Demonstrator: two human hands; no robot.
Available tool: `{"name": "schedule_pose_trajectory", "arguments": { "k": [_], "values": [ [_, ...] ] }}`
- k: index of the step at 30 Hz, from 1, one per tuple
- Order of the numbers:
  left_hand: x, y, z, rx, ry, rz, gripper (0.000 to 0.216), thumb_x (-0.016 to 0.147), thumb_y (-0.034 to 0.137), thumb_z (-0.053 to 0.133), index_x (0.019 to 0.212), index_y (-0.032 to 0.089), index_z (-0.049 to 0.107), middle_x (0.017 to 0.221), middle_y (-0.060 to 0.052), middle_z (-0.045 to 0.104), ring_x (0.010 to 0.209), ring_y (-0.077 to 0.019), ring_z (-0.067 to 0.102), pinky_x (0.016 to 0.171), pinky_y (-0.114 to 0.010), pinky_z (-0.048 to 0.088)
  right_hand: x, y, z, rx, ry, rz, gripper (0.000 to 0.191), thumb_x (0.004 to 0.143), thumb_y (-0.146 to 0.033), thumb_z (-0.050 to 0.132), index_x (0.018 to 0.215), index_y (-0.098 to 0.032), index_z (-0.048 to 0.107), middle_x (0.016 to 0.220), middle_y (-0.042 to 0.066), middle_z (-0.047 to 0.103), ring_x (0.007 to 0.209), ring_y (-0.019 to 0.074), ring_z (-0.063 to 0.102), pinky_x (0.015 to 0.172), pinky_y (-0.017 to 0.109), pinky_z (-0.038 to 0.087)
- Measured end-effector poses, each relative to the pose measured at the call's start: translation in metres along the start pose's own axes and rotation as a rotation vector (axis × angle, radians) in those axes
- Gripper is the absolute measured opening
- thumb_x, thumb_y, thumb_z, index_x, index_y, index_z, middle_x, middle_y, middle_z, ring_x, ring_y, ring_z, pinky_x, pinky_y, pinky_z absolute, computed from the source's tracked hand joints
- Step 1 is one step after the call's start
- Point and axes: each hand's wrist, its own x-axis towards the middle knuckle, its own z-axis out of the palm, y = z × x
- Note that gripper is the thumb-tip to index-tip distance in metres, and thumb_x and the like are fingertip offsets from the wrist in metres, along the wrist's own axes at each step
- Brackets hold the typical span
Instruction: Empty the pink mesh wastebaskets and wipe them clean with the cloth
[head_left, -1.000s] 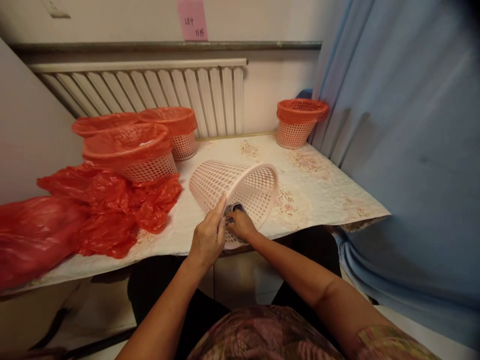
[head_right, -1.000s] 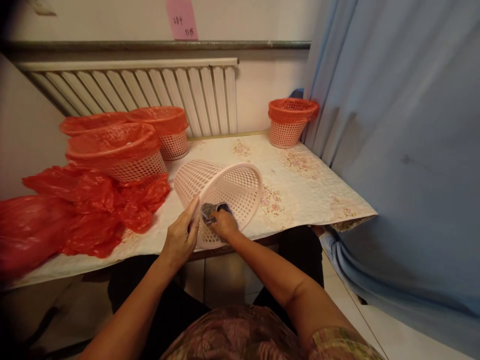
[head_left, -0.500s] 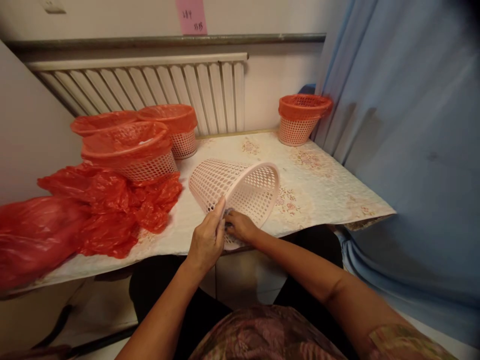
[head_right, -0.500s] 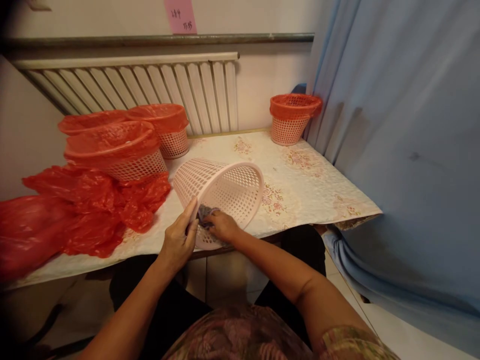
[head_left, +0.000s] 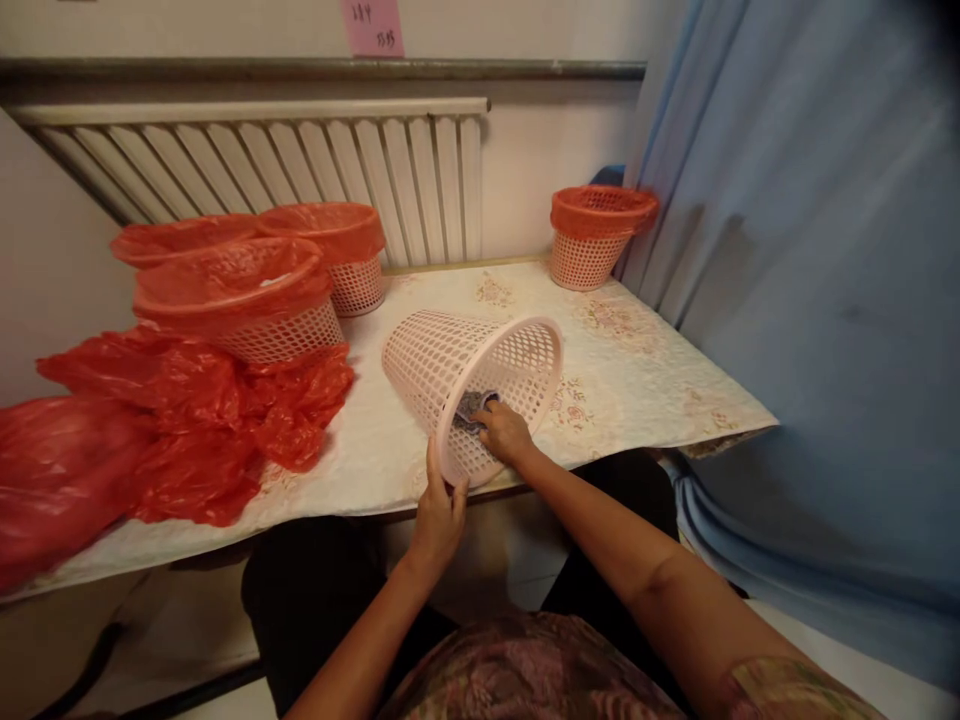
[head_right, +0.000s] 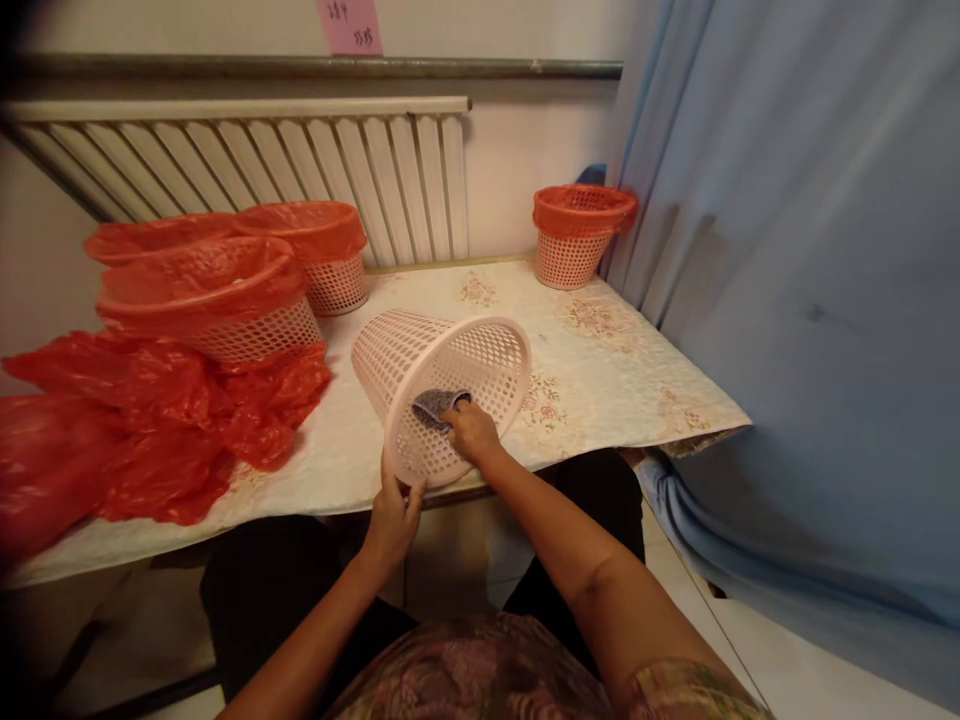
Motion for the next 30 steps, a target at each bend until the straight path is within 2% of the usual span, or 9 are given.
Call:
{"name": "schedule_pose_trajectory", "arguments": {
  "k": [3, 7, 12, 14, 17, 21, 24, 27, 30],
  "values": [
    [-0.003, -0.003, 0.005, -0.018, 0.025, -0.044, 0.075, 0.091, 0.024, 0.049, 0.152, 0.015, 0.008, 0.137, -0.022, 0.053, 0.116, -0.0271, 0.062, 0.09, -0.042, 0.054, 0.003, -0.007, 0.0, 0.225, 0.013, 0.087, 0.038, 0.081, -0.021, 0.055, 0.118, -0.025, 0.065, 0.113, 0.008, 0.062, 0.104, 0.0212, 0.058, 0.095, 0.032, 0.043],
    [0.002, 0.003, -0.013, 0.009, 0.069, 0.008, 0.068, 0.092, 0.025, 0.048, 0.151, 0.018, 0.016, 0.146, -0.02, 0.045, 0.128, -0.0264, 0.053, 0.101, -0.044, 0.048, 0.007, -0.029, 0.004, 0.554, 0.02, 0.118, 0.036, 0.075, -0.019, 0.059, 0.11, -0.023, 0.069, 0.111, 0.005, 0.068, 0.104, 0.0194, 0.062, 0.096, 0.031, 0.045],
    [-0.008, 0.004, -0.03, 0.067, 0.11, 0.102, 0.065, 0.093, 0.024, 0.048, 0.151, 0.019, 0.02, 0.146, -0.018, 0.044, 0.131, -0.0251, 0.049, 0.106, -0.042, 0.045, 0.005, -0.073, 0.009, 1.236, -0.03, 0.171, 0.04, 0.078, -0.027, 0.057, 0.116, -0.017, 0.064, 0.096, 0.003, 0.071, 0.08, 0.0158, 0.066, 0.076, 0.029, 0.053],
    [-0.012, 0.003, -0.033, 0.084, 0.122, 0.104, 0.065, 0.093, 0.024, 0.047, 0.151, 0.018, 0.019, 0.146, -0.018, 0.045, 0.131, -0.0249, 0.05, 0.105, -0.042, 0.045, 0.002, -0.088, 0.007, 1.368, -0.021, 0.135, 0.04, 0.078, -0.03, 0.057, 0.115, -0.016, 0.064, 0.093, 0.002, 0.071, 0.077, 0.0156, 0.065, 0.073, 0.028, 0.052],
    [-0.012, 0.007, -0.039, 0.092, 0.124, 0.115, 0.065, 0.094, 0.025, 0.046, 0.152, 0.019, 0.017, 0.146, -0.017, 0.046, 0.129, -0.0239, 0.051, 0.105, -0.04, 0.046, -0.006, -0.093, 0.005, 1.169, 0.047, -0.048, 0.033, 0.078, -0.027, 0.058, 0.108, -0.019, 0.068, 0.098, 0.002, 0.069, 0.088, 0.0165, 0.063, 0.082, 0.029, 0.05],
    [-0.004, 0.016, -0.047, 0.099, 0.086, 0.103, 0.064, 0.094, 0.024, 0.044, 0.152, 0.019, 0.017, 0.146, -0.015, 0.046, 0.125, -0.0235, 0.055, 0.101, -0.039, 0.05, -0.015, -0.06, 0.0, 0.462, -0.018, -0.21, 0.034, 0.081, -0.02, 0.057, 0.114, -0.023, 0.067, 0.112, 0.006, 0.063, 0.103, 0.0189, 0.057, 0.091, 0.031, 0.045],
    [0.005, 0.024, -0.051, 0.102, 0.047, 0.114, 0.063, 0.094, 0.023, 0.043, 0.152, 0.02, 0.017, 0.148, -0.013, 0.044, 0.127, -0.023, 0.054, 0.103, -0.039, 0.048, -0.014, -0.02, -0.011, -0.019, -0.096, -0.178, 0.031, 0.09, -0.023, 0.046, 0.114, -0.023, 0.066, 0.118, 0.012, 0.058, 0.108, 0.0241, 0.052, 0.088, 0.035, 0.045],
    [0.013, 0.03, -0.049, 0.093, 0.018, 0.16, 0.063, 0.094, 0.022, 0.042, 0.152, 0.02, 0.018, 0.151, -0.012, 0.04, 0.133, -0.0222, 0.048, 0.108, -0.039, 0.044, -0.009, 0.008, -0.023, -0.168, -0.1, -0.101, 0.034, 0.094, -0.024, 0.037, 0.11, -0.021, 0.067, 0.117, 0.015, 0.057, 0.109, 0.0277, 0.05, 0.086, 0.038, 0.045],
    [0.021, 0.034, -0.046, 0.078, 0.001, 0.183, 0.064, 0.094, 0.022, 0.041, 0.153, 0.021, 0.016, 0.153, -0.011, 0.036, 0.135, -0.0219, 0.044, 0.109, -0.04, 0.042, -0.009, 0.01, -0.023, -0.208, -0.083, 0.008, 0.033, 0.093, -0.024, 0.04, 0.115, -0.024, 0.064, 0.117, 0.013, 0.057, 0.107, 0.0251, 0.051, 0.086, 0.035, 0.045]
  ]
}}
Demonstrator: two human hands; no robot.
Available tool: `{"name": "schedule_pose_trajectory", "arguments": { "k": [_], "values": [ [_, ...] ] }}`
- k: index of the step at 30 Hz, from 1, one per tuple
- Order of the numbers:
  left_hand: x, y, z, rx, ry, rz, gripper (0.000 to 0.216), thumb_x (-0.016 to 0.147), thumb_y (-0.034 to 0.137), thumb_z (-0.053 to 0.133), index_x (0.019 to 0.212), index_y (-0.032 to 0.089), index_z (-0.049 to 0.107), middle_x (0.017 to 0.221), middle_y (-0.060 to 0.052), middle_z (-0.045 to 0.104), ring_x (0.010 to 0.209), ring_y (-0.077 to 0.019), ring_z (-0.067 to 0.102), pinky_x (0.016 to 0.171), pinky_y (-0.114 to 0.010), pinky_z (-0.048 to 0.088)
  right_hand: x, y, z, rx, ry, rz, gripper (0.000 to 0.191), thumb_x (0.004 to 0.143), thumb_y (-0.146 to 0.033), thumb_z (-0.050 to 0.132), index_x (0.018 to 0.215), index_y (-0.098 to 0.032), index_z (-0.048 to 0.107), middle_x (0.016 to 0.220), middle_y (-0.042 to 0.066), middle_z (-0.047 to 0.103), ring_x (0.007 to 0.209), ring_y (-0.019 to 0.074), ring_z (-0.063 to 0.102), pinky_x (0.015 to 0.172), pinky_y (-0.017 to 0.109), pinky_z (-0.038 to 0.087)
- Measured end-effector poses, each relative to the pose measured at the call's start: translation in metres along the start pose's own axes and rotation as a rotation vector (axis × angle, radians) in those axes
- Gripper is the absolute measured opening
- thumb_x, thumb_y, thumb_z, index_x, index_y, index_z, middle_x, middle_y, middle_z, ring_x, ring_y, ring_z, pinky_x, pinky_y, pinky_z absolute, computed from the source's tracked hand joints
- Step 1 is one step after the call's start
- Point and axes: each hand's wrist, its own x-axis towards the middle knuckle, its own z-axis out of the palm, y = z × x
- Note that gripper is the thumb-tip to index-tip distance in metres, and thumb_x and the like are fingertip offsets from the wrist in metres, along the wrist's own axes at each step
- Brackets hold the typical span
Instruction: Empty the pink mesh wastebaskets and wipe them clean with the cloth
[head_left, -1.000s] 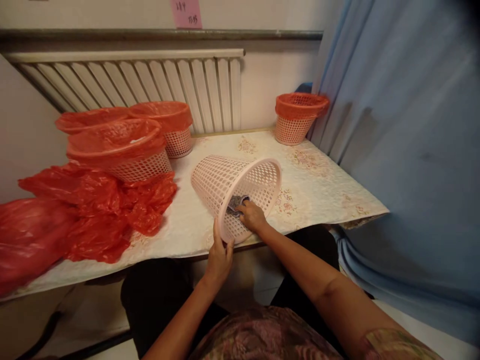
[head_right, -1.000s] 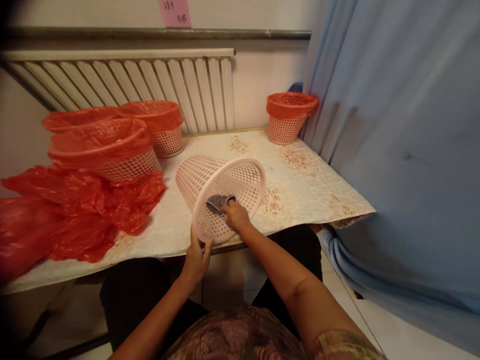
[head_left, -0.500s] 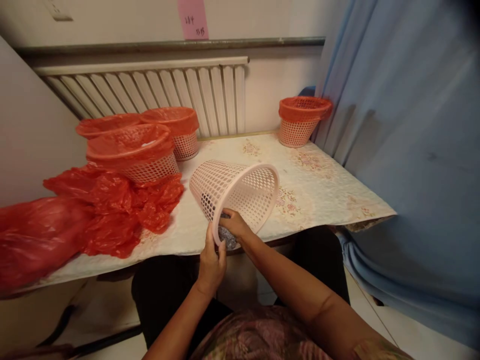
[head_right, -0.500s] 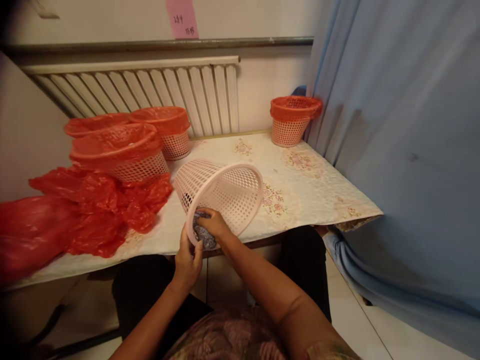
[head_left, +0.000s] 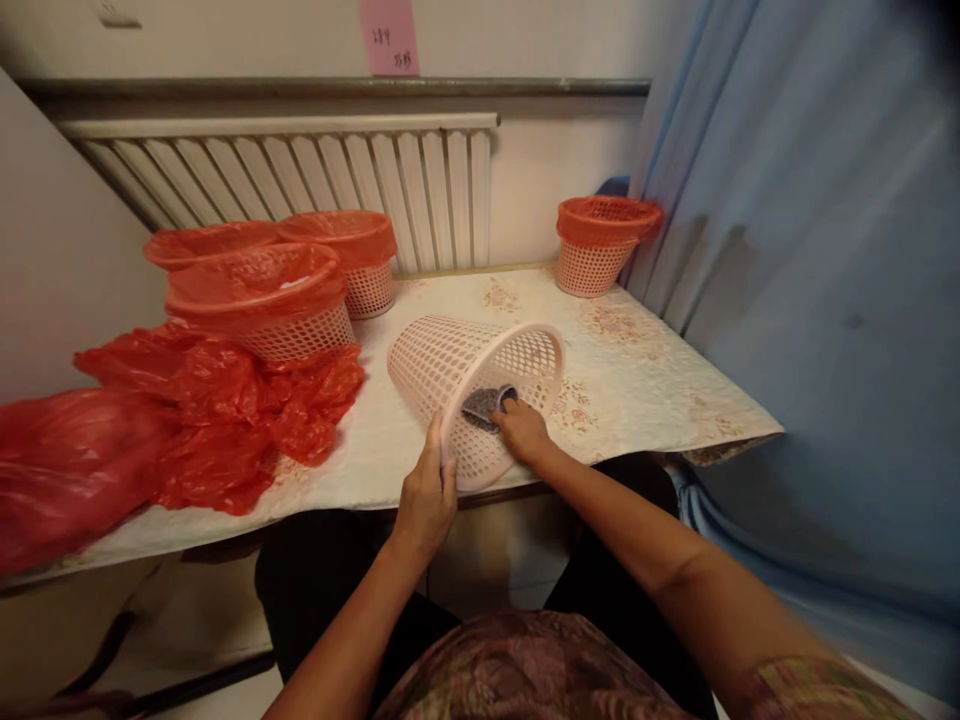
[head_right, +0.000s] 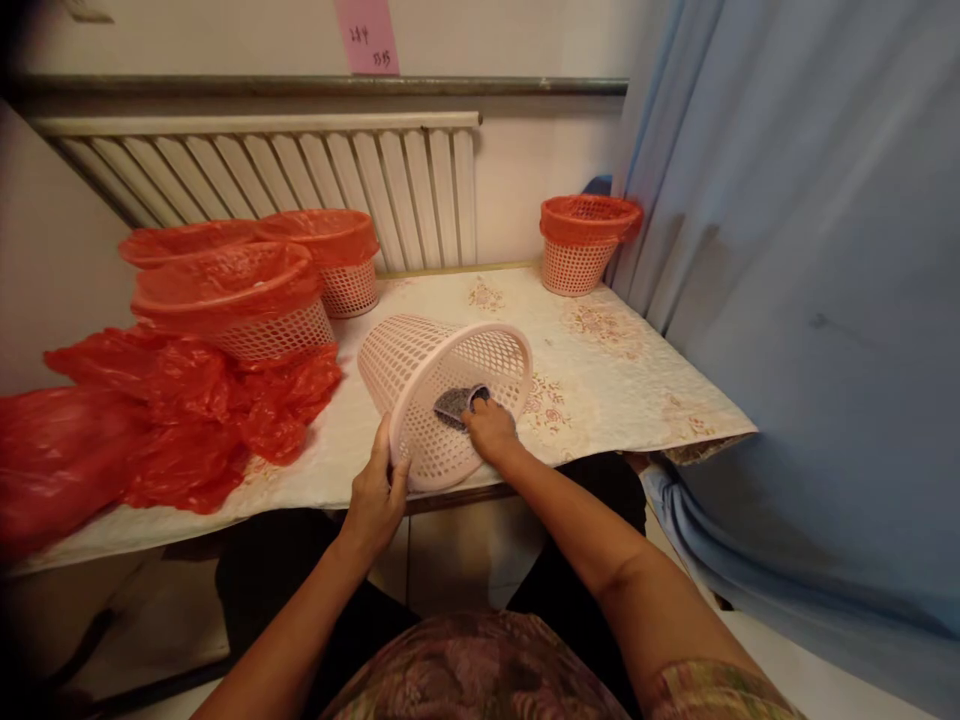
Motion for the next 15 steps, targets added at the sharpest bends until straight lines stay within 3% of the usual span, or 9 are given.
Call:
{"name": "schedule_pose_trajectory", "arguments": {
  "k": [4, 9, 13, 15],
  "values": [
    [0.007, 0.0, 0.001, -0.002, -0.036, -0.009, 0.064, 0.094, 0.022, 0.04, 0.153, 0.022, 0.015, 0.153, -0.011, 0.036, 0.136, -0.0227, 0.043, 0.109, -0.042, 0.042, -0.004, -0.03, 0.009, 0.278, 0.034, 0.108, 0.037, 0.083, -0.023, 0.054, 0.118, -0.027, 0.065, 0.112, 0.01, 0.061, 0.1, 0.021, 0.058, 0.087, 0.031, 0.046],
    [0.008, 0.003, -0.005, 0.0, -0.049, -0.044, 0.064, 0.094, 0.023, 0.042, 0.153, 0.022, 0.017, 0.151, -0.011, 0.039, 0.131, -0.0237, 0.05, 0.105, -0.042, 0.047, -0.003, -0.07, 0.002, 0.953, 0.052, 0.072, 0.032, 0.072, -0.022, 0.063, 0.103, -0.023, 0.071, 0.1, 0.003, 0.07, 0.095, 0.0192, 0.063, 0.089, 0.03, 0.046],
    [0.011, 0.009, -0.012, 0.027, -0.053, -0.008, 0.064, 0.093, 0.021, 0.042, 0.153, 0.022, 0.017, 0.153, -0.011, 0.037, 0.134, -0.0236, 0.046, 0.108, -0.043, 0.043, -0.002, -0.089, -0.014, 1.542, 0.007, 0.071, 0.033, 0.074, -0.028, 0.06, 0.105, -0.019, 0.069, 0.09, 0.0, 0.071, 0.078, 0.0161, 0.064, 0.075, 0.028, 0.05],
    [0.015, 0.012, -0.017, 0.039, -0.064, 0.018, 0.065, 0.093, 0.019, 0.042, 0.153, 0.022, 0.018, 0.153, -0.01, 0.036, 0.136, -0.0229, 0.043, 0.109, -0.042, 0.042, -0.004, -0.091, -0.018, 1.581, 0.03, 0.015, 0.034, 0.076, -0.03, 0.059, 0.107, -0.019, 0.068, 0.091, 0.0, 0.07, 0.078, 0.0159, 0.063, 0.074, 0.028, 0.05]
  ]
}}
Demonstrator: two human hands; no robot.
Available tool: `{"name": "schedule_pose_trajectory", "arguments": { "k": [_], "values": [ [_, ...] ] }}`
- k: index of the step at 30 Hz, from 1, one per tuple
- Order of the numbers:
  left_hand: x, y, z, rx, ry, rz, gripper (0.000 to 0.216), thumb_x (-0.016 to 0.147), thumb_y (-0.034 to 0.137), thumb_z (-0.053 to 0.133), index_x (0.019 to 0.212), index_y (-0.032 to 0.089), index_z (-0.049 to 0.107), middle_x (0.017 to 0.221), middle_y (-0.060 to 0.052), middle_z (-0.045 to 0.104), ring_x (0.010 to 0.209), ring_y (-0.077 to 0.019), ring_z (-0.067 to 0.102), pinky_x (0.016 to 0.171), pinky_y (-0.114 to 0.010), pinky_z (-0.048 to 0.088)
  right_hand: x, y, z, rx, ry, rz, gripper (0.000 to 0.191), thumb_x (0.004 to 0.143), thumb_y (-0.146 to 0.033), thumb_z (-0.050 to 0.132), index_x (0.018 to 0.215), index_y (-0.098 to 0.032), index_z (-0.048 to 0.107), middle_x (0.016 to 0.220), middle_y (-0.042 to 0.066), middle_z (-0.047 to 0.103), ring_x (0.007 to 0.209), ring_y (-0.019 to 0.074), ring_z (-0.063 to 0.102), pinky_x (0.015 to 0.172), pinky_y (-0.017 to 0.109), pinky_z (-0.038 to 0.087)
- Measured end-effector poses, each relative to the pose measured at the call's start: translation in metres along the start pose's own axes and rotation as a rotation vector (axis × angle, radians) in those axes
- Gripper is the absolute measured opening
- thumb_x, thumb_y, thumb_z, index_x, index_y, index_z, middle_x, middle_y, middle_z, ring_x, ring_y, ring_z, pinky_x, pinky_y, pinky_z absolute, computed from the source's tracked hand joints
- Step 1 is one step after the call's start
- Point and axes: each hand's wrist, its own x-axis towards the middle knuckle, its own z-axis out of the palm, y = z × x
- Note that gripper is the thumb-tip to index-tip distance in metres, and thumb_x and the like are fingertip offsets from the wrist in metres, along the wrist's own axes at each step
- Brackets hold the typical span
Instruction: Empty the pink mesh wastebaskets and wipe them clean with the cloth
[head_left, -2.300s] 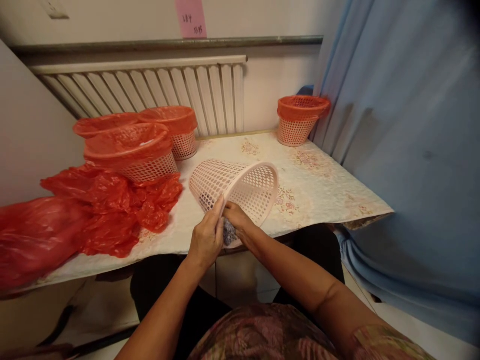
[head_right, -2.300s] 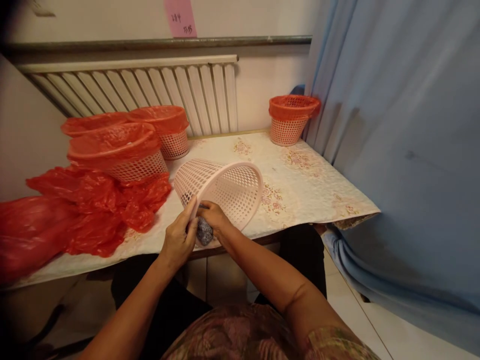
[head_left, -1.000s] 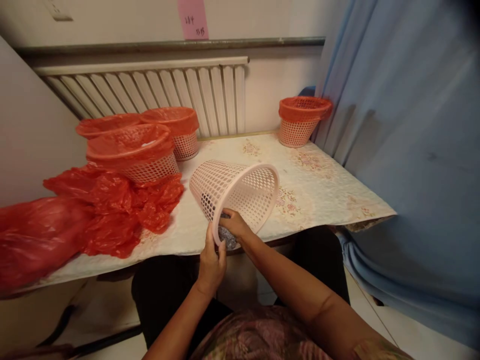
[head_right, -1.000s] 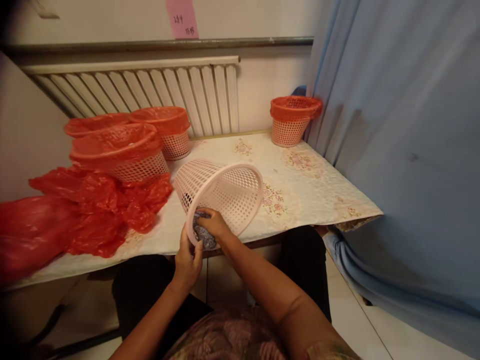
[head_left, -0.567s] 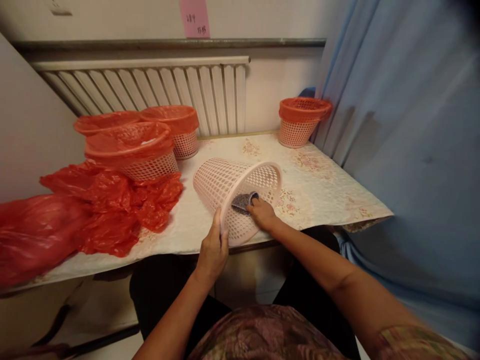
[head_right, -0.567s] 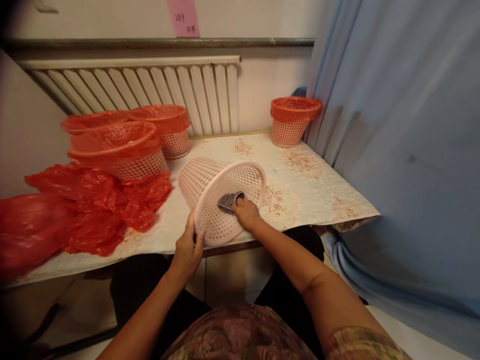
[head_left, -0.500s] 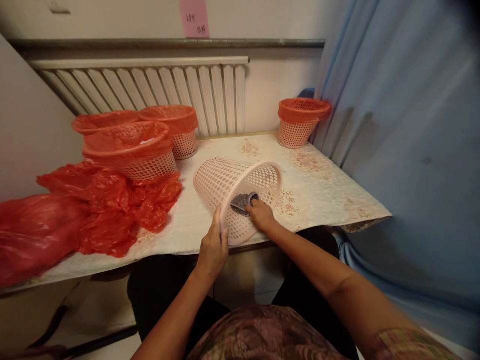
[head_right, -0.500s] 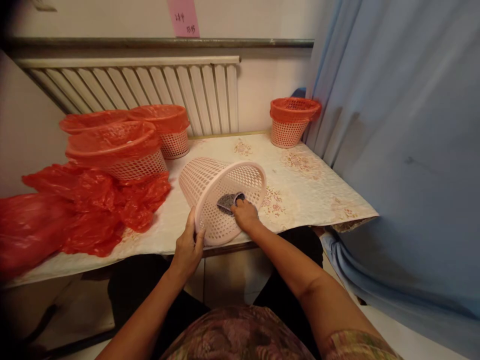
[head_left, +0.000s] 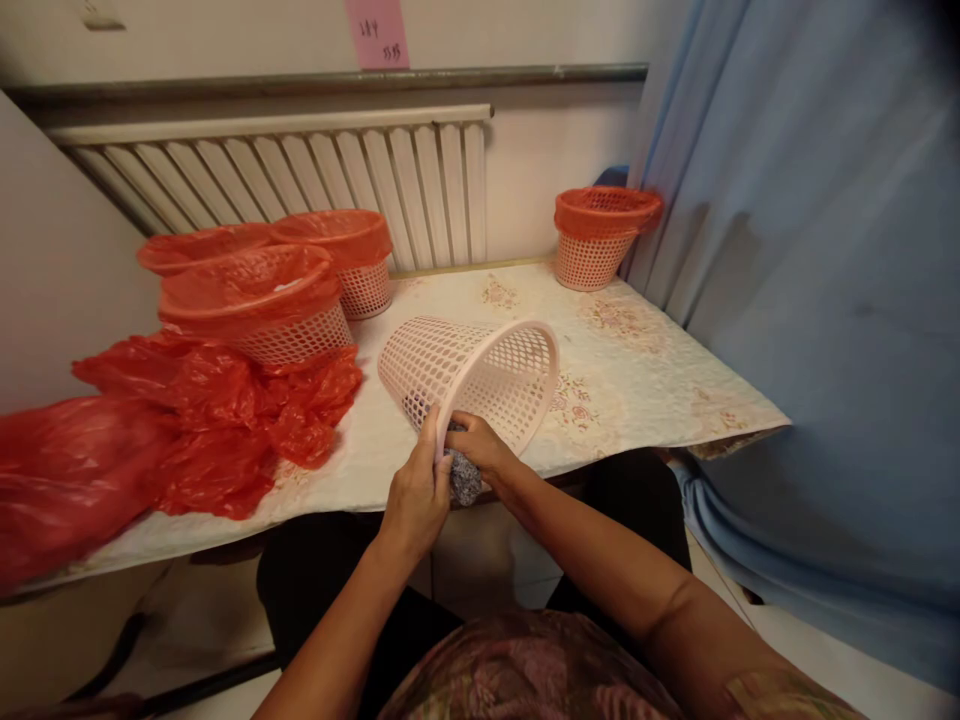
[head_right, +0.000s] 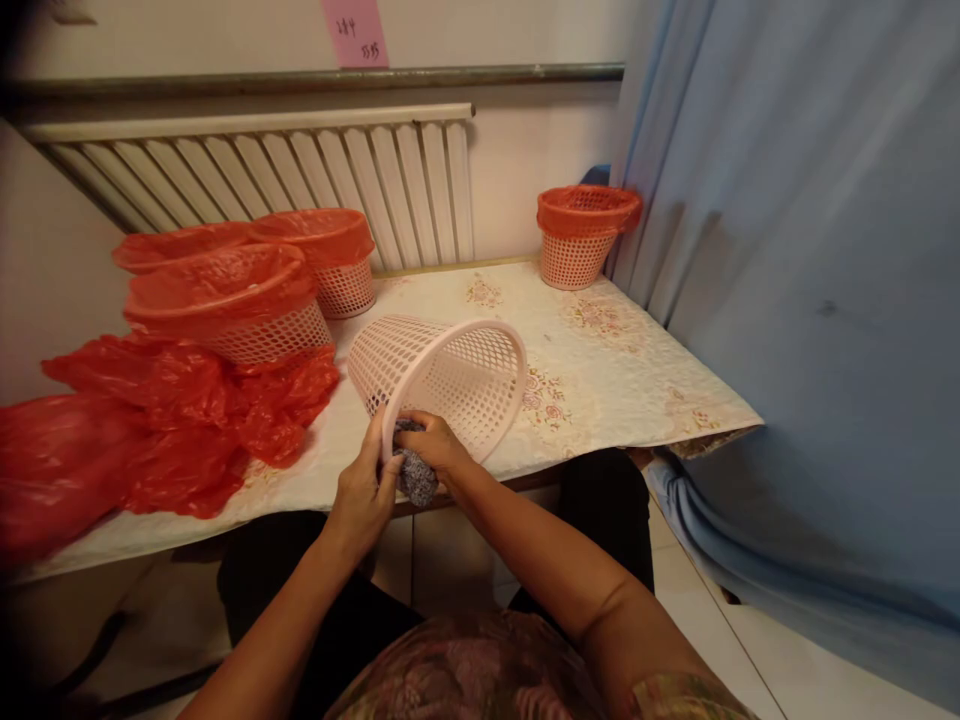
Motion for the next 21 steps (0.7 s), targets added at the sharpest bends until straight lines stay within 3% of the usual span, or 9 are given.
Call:
{"name": "schedule_pose_trajectory", "arguments": {
  "k": [2, 5, 9, 12, 16, 21],
  "values": [
    [0.005, 0.002, -0.007, 0.004, -0.025, 0.012, 0.065, 0.092, 0.019, 0.043, 0.152, 0.022, 0.018, 0.152, -0.011, 0.038, 0.134, -0.0228, 0.045, 0.107, -0.041, 0.044, -0.001, 0.002, -0.007, -0.201, -0.046, -0.103, 0.032, 0.075, -0.027, 0.06, 0.106, -0.019, 0.068, 0.095, 0.001, 0.069, 0.086, 0.0169, 0.062, 0.081, 0.029, 0.049],
    [0.017, 0.003, -0.017, 0.024, -0.084, -0.001, 0.065, 0.092, 0.02, 0.045, 0.152, 0.022, 0.02, 0.148, -0.012, 0.044, 0.129, -0.0241, 0.052, 0.104, -0.042, 0.047, -0.002, 0.012, -0.033, -0.758, -0.156, -0.209, 0.031, 0.077, -0.021, 0.06, 0.106, -0.02, 0.069, 0.103, 0.005, 0.066, 0.096, 0.0197, 0.059, 0.088, 0.031, 0.046],
    [0.034, 0.006, -0.022, 0.03, -0.165, -0.006, 0.064, 0.093, 0.023, 0.044, 0.152, 0.022, 0.02, 0.145, -0.011, 0.048, 0.127, -0.0237, 0.054, 0.103, -0.042, 0.047, 0.004, 0.026, -0.074, -1.339, -0.099, -0.151, 0.034, 0.086, -0.019, 0.048, 0.114, -0.023, 0.065, 0.112, 0.011, 0.058, 0.103, 0.0237, 0.054, 0.084, 0.034, 0.046],
    [0.036, 0.006, -0.01, 0.004, -0.094, 0.021, 0.058, 0.093, 0.025, 0.044, 0.15, 0.021, 0.028, 0.145, -0.01, 0.049, 0.128, -0.0224, 0.053, 0.106, -0.04, 0.045, 0.008, 0.033, -0.087, -1.452, -0.031, -0.141, 0.034, 0.087, -0.022, 0.047, 0.116, -0.026, 0.064, 0.111, 0.011, 0.056, 0.103, 0.0236, 0.052, 0.082, 0.033, 0.045],
    [0.014, -0.005, 0.025, 0.001, 0.144, -0.032, 0.053, 0.094, 0.026, 0.045, 0.145, 0.018, 0.035, 0.14, -0.013, 0.053, 0.125, -0.0226, 0.055, 0.105, -0.038, 0.045, 0.009, 0.041, -0.085, -1.439, 0.033, -0.123, 0.033, 0.085, -0.024, 0.051, 0.117, -0.028, 0.062, 0.111, 0.009, 0.055, 0.103, 0.0225, 0.051, 0.084, 0.031, 0.044],
    [-0.025, -0.027, 0.066, -0.036, 0.153, -0.169, 0.067, 0.091, 0.027, 0.048, 0.15, 0.014, 0.019, 0.142, -0.021, 0.049, 0.124, -0.0262, 0.056, 0.097, -0.04, 0.05, 0.008, 0.044, -0.086, -1.403, 0.056, -0.123, 0.034, 0.085, -0.025, 0.052, 0.117, -0.028, 0.062, 0.114, 0.008, 0.054, 0.105, 0.0221, 0.051, 0.085, 0.03, 0.044]
  ]
}}
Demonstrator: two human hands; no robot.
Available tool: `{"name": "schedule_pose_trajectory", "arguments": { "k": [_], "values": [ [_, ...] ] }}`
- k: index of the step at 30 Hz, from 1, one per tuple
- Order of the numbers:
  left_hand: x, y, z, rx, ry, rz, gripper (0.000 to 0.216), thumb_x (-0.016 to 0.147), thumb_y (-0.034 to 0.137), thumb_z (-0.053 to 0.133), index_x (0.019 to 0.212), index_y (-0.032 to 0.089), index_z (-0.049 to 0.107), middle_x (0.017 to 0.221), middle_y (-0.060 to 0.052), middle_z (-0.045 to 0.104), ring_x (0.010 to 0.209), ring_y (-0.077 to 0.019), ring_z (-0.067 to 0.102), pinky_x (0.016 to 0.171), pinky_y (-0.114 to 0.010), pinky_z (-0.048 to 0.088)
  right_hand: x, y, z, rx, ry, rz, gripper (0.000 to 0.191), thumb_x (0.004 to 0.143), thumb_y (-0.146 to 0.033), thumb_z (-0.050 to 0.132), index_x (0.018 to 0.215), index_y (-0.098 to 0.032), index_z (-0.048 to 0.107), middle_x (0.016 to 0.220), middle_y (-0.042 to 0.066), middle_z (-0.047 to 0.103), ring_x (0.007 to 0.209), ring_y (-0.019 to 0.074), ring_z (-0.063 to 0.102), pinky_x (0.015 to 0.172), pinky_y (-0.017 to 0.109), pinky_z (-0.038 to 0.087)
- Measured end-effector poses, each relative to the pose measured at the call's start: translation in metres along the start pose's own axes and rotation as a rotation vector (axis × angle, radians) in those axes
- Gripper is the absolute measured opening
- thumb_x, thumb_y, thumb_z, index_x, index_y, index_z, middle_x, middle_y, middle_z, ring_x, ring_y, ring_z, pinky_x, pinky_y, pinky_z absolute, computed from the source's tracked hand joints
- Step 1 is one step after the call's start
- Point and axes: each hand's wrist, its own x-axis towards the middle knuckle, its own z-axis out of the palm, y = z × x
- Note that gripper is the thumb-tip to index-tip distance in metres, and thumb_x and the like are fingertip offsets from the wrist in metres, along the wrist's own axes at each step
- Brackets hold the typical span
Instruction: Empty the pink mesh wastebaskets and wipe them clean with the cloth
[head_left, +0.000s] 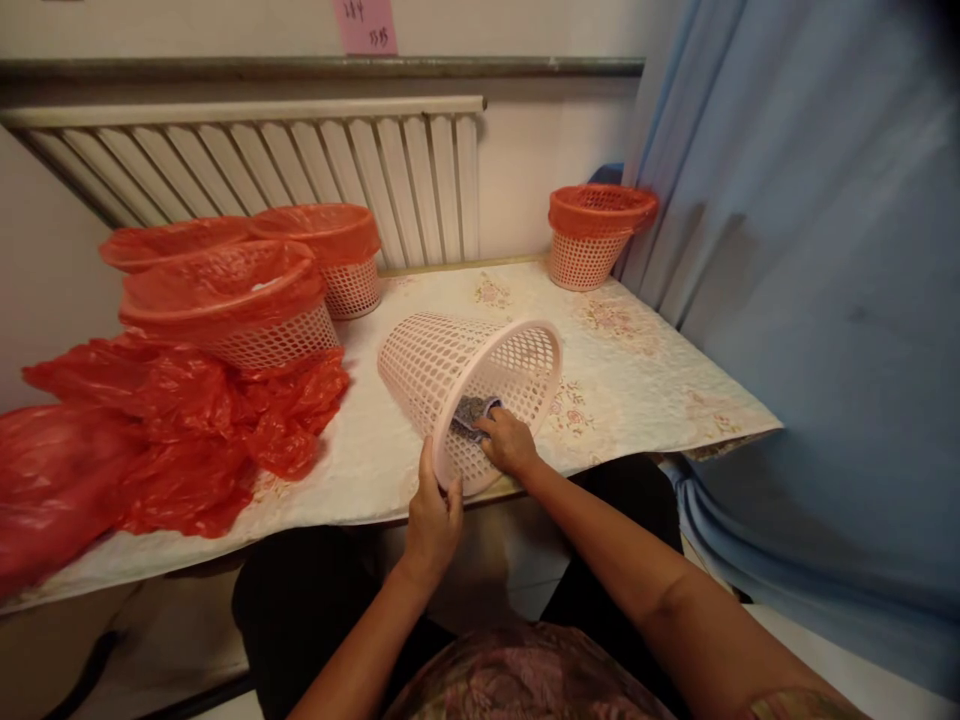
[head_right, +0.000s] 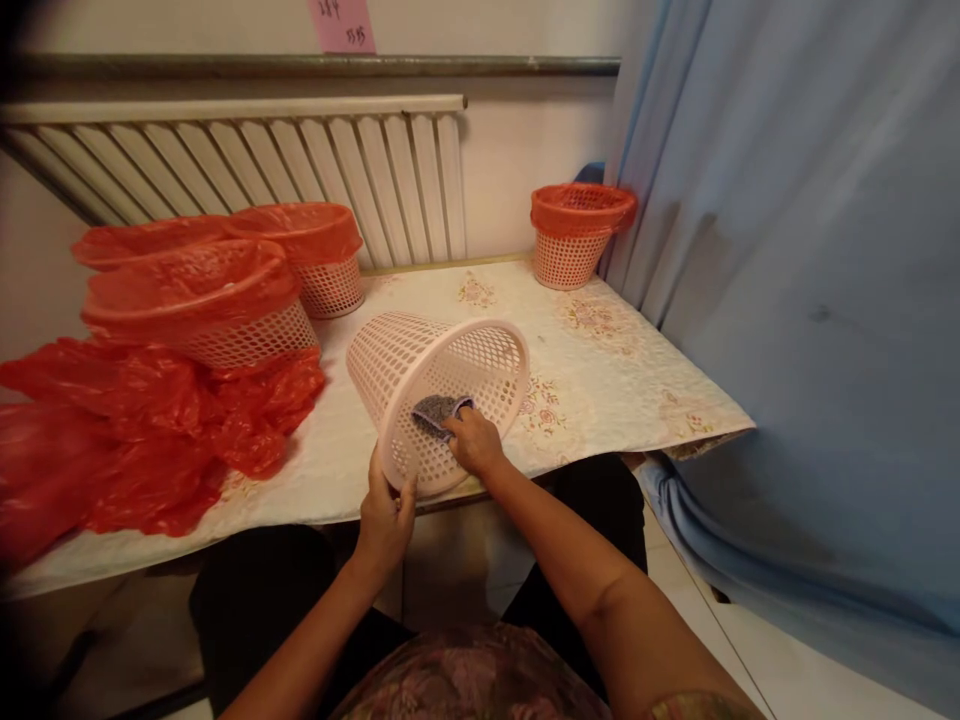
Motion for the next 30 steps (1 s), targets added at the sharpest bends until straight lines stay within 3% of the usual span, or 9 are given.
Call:
{"name": "schedule_pose_trajectory", "arguments": {
  "k": [4, 8, 11, 14, 17, 19, 23, 27, 30],
  "values": [
    [-0.005, -0.008, 0.002, -0.009, -0.035, -0.008, 0.071, 0.09, 0.028, 0.05, 0.151, 0.013, 0.015, 0.138, -0.023, 0.052, 0.115, -0.0269, 0.063, 0.087, -0.039, 0.055, 0.0, 0.0, -0.002, 0.026, 0.03, 0.017, 0.033, 0.083, -0.025, 0.054, 0.115, -0.028, 0.064, 0.113, 0.008, 0.056, 0.103, 0.0219, 0.052, 0.085, 0.03, 0.045],
    [0.006, -0.001, -0.017, 0.022, -0.052, 0.056, 0.067, 0.09, 0.025, 0.05, 0.15, 0.017, 0.02, 0.132, -0.018, 0.058, 0.103, -0.0232, 0.068, 0.082, -0.034, 0.057, -0.002, -0.012, -0.001, 0.148, 0.046, 0.083, 0.036, 0.082, -0.023, 0.055, 0.116, -0.028, 0.065, 0.112, 0.007, 0.058, 0.102, 0.0204, 0.056, 0.087, 0.029, 0.045],
    [0.016, 0.008, -0.038, 0.083, -0.004, 0.119, 0.066, 0.091, 0.024, 0.051, 0.15, 0.018, 0.023, 0.132, -0.015, 0.06, 0.096, -0.0204, 0.07, 0.078, -0.03, 0.057, -0.004, -0.032, 0.002, 0.324, 0.064, 0.137, 0.036, 0.079, -0.022, 0.057, 0.113, -0.027, 0.067, 0.11, 0.006, 0.062, 0.099, 0.0194, 0.059, 0.088, 0.029, 0.046],
    [0.026, 0.018, -0.058, 0.138, 0.088, 0.263, 0.062, 0.091, 0.021, 0.052, 0.148, 0.018, 0.029, 0.131, -0.014, 0.06, 0.105, -0.0209, 0.067, 0.086, -0.031, 0.056, -0.006, -0.061, 0.003, 0.586, 0.062, 0.16, 0.033, 0.076, -0.02, 0.061, 0.108, -0.023, 0.07, 0.105, 0.004, 0.068, 0.097, 0.0187, 0.062, 0.09, 0.029, 0.046],
    [0.035, 0.028, -0.075, 0.166, 0.134, 0.398, 0.055, 0.091, 0.017, 0.052, 0.144, 0.019, 0.039, 0.128, -0.013, 0.062, 0.11, -0.0205, 0.065, 0.093, -0.031, 0.053, -0.012, -0.089, 0.005, 0.865, 0.017, 0.093, 0.03, 0.076, -0.022, 0.062, 0.106, -0.021, 0.069, 0.1, 0.002, 0.071, 0.092, 0.0174, 0.064, 0.087, 0.029, 0.048],
    [0.04, 0.033, -0.083, 0.167, 0.113, 0.432, 0.052, 0.091, 0.015, 0.052, 0.142, 0.02, 0.042, 0.126, -0.012, 0.064, 0.11, -0.0194, 0.065, 0.093, -0.03, 0.053, -0.018, -0.101, 0.007, 0.911, 0.035, 0.001, 0.029, 0.078, -0.024, 0.061, 0.107, -0.02, 0.069, 0.1, 0.002, 0.071, 0.091, 0.0173, 0.063, 0.085, 0.028, 0.048],
    [0.043, 0.038, -0.089, 0.148, 0.053, 0.446, 0.054, 0.092, 0.013, 0.05, 0.144, 0.02, 0.04, 0.131, -0.012, 0.061, 0.115, -0.0194, 0.062, 0.097, -0.031, 0.052, -0.024, -0.088, 0.012, 0.592, 0.042, -0.191, 0.029, 0.08, -0.024, 0.06, 0.109, -0.023, 0.067, 0.102, 0.004, 0.066, 0.092, 0.0181, 0.06, 0.082, 0.028, 0.046],
    [0.045, 0.039, -0.089, 0.125, 0.02, 0.44, 0.055, 0.092, 0.013, 0.049, 0.145, 0.021, 0.038, 0.136, -0.012, 0.057, 0.12, -0.0204, 0.059, 0.101, -0.033, 0.05, -0.012, -0.036, -0.004, 0.072, -0.06, -0.272, 0.027, 0.088, -0.024, 0.051, 0.11, -0.024, 0.067, 0.11, 0.008, 0.06, 0.096, 0.0212, 0.055, 0.08, 0.031, 0.044],
    [0.048, 0.041, -0.086, 0.099, -0.008, 0.436, 0.054, 0.092, 0.014, 0.048, 0.145, 0.02, 0.039, 0.135, -0.012, 0.058, 0.119, -0.0202, 0.06, 0.101, -0.033, 0.05, 0.002, -0.003, -0.023, -0.17, -0.061, -0.249, 0.029, 0.094, -0.024, 0.041, 0.106, -0.021, 0.067, 0.111, 0.012, 0.059, 0.101, 0.0238, 0.051, 0.082, 0.034, 0.044]
  ]
}}
